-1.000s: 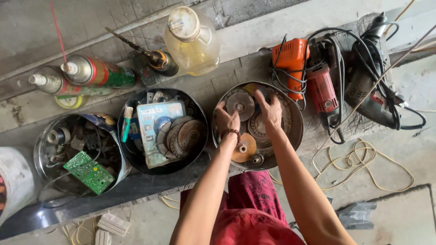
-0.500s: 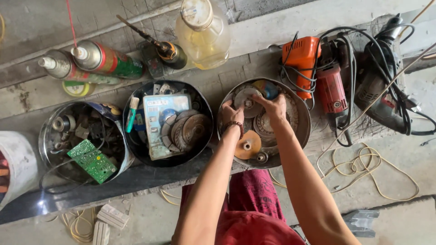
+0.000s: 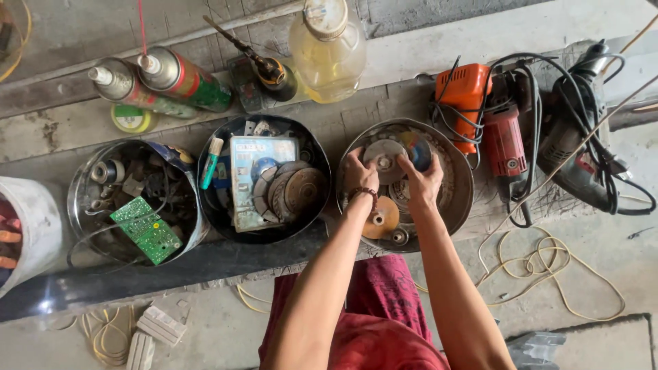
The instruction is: Searching through containers for specific tools and hardware components.
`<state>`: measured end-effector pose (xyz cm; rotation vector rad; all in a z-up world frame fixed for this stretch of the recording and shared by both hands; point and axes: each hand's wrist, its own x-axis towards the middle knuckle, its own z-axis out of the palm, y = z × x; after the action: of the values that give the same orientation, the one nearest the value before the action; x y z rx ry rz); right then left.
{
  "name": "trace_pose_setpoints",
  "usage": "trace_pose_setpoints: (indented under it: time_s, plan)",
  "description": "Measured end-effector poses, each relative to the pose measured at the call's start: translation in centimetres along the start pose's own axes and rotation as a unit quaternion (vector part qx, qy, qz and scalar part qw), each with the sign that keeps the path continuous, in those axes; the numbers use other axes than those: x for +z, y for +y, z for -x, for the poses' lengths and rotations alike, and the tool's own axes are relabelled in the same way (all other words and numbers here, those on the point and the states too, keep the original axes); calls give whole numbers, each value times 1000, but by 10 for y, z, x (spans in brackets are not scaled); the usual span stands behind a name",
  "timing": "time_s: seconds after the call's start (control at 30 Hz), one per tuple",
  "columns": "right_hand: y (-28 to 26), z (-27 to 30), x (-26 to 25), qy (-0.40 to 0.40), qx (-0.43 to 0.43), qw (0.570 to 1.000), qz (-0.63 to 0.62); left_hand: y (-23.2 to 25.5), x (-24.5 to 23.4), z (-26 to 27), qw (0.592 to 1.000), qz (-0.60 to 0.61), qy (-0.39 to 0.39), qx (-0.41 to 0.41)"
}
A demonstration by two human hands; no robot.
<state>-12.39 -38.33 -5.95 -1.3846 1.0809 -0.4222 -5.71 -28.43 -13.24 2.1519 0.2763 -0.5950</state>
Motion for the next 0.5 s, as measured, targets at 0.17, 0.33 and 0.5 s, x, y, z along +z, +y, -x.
trace_pose_setpoints:
  time_s: [0.17,0.33,0.5]
  plan:
    - [2,10,-26,6,-1,994,-105,18,0,21,992,-49,35,114]
    - [-32,31,-46,42,-6,975,-218,41,-39,42,943,35,-3,332]
    - [-45,58,-34,10,41,972,-230,63,-112,53,945,86,-59,310]
